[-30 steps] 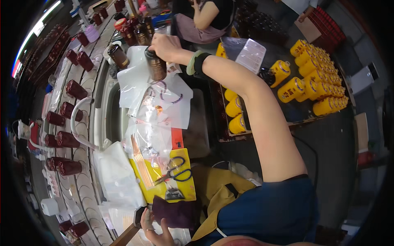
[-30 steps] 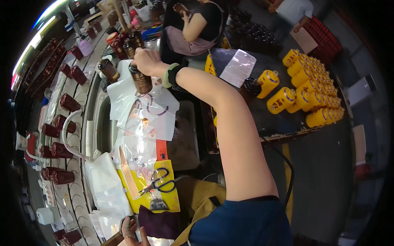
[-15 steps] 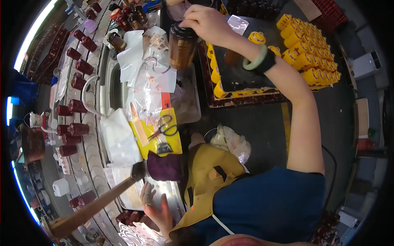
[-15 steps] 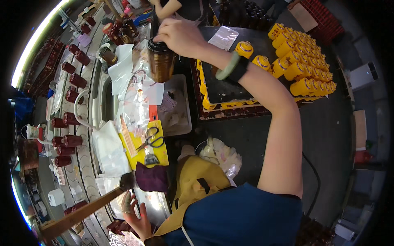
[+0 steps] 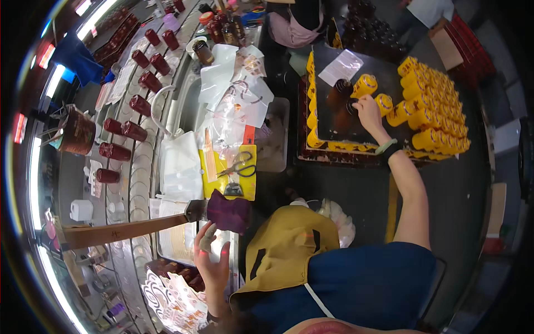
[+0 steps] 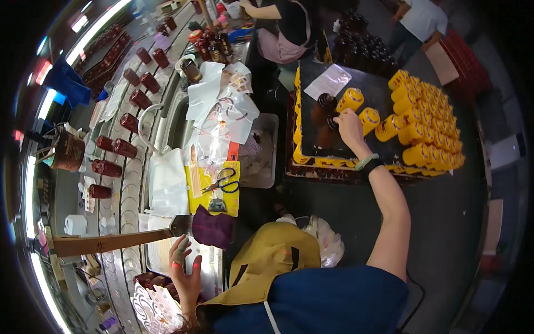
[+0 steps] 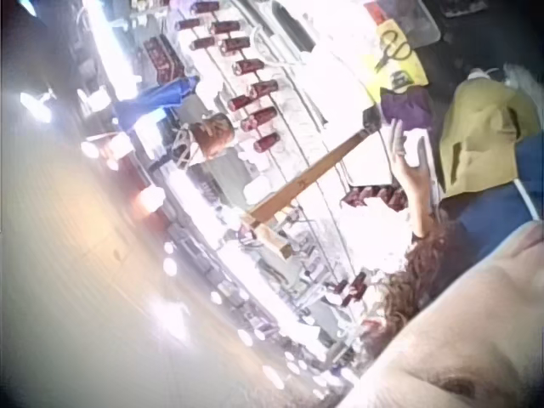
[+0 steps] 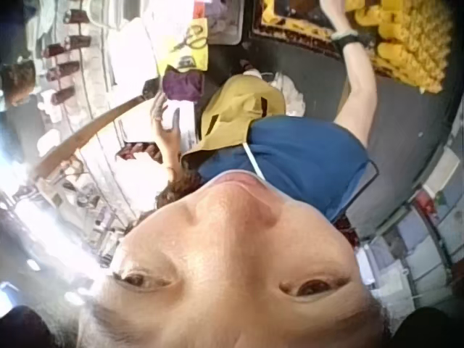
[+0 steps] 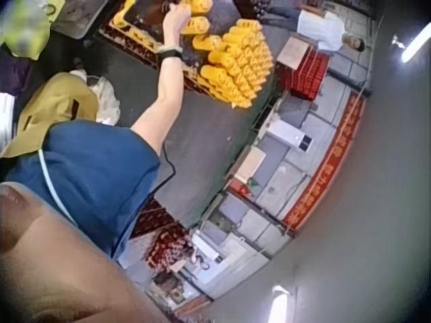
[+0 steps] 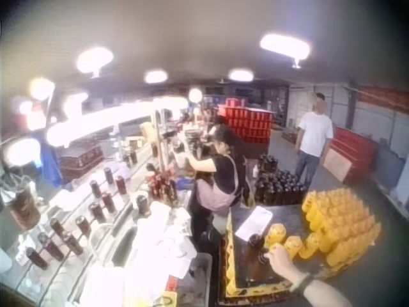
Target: The recorder applies labels to brown glass bottles, using scissors to trim labels and smoothing them manually onto the bottle surface.
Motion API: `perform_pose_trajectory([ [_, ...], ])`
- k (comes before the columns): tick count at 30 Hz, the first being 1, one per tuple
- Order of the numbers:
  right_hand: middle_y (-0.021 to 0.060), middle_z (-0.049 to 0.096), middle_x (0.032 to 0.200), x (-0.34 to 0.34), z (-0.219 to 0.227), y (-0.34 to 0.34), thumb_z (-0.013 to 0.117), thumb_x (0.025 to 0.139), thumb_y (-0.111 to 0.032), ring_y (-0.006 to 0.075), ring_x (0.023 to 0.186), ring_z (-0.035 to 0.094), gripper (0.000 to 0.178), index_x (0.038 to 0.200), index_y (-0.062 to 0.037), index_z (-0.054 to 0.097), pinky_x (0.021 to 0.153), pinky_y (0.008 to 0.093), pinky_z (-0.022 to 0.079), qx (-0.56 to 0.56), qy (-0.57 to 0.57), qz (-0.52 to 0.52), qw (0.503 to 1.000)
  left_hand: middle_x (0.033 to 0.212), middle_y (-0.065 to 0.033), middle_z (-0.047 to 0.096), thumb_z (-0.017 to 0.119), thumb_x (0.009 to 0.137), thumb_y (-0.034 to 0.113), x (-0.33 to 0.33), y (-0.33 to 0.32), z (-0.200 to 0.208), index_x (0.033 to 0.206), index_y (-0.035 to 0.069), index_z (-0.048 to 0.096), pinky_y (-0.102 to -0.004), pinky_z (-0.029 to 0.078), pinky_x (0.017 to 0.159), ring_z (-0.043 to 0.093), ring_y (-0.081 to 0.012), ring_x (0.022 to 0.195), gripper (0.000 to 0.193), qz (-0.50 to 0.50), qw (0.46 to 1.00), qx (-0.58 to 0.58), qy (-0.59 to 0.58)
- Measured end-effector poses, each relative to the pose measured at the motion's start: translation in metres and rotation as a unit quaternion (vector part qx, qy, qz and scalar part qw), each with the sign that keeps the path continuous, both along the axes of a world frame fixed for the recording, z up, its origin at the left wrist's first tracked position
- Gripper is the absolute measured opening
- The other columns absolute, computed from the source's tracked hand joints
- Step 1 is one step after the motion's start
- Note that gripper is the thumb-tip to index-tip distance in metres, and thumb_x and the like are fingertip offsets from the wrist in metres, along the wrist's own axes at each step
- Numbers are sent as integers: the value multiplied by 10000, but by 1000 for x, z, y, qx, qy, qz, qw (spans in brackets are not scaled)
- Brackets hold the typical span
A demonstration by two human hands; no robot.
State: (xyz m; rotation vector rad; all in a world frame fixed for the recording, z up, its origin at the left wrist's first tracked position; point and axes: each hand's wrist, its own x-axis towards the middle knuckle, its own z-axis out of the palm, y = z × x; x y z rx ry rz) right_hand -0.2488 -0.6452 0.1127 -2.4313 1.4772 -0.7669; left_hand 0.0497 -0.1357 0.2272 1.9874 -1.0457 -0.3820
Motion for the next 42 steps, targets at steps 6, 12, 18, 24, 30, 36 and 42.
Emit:
perform_pose_trajectory([
  [6,202,625,1004,-13,-43,-42,678,898,-197,407,948,622,245,858,45,669,809,471,488,10,33,-39,999,1318,-155,597,761,744,-53,-6,-35,14,1251,12,626,-365,518,913,624,-295,1119,529,8,999,-32,-8],
  [12,200,696,911,-7,-16,-54,752,830,-203,402,862,671,220,891,7,733,757,488,516,106,137,-82,981,1305,-175,602,758,737,-65,2,-41,22,1236,3,633,-365,511,932,622,-308,1140,519,23,999,-28,-31],
  [18,179,709,836,50,74,-63,730,832,-284,354,782,692,234,888,-59,760,694,410,536,-79,9,11,997,1354,-136,570,705,803,-75,19,-60,19,1271,18,618,-337,534,911,594,-247,1183,485,39,999,-24,29],
  [24,173,735,953,193,21,-126,825,758,-446,262,903,716,561,1059,14,715,819,335,544,186,-116,149,964,1330,-127,589,730,789,-29,30,-135,13,1249,26,640,-316,505,878,613,-210,985,472,55,998,-12,29],
  [30,330,405,1470,336,-101,-182,907,600,-548,372,1380,427,1329,1511,98,187,1133,403,356,291,-57,130,946,1323,-148,597,745,762,-33,36,-189,5,1228,23,643,-338,502,929,619,-274,1130,481,108,992,17,61],
  [36,257,429,1402,442,-179,-206,933,599,-356,328,1299,453,1156,1437,75,263,1098,408,362,207,-301,233,901,1328,-112,602,747,780,-23,31,-202,-6,1232,19,644,-335,506,911,621,-250,1119,466,217,968,69,104],
  [42,173,530,1281,487,-194,-211,923,614,-247,253,1165,541,945,1342,69,410,1027,358,414,151,-294,181,926,1339,-116,593,743,803,-4,23,-192,-16,1242,8,636,-334,504,930,621,-248,1130,452,276,943,104,153],
])
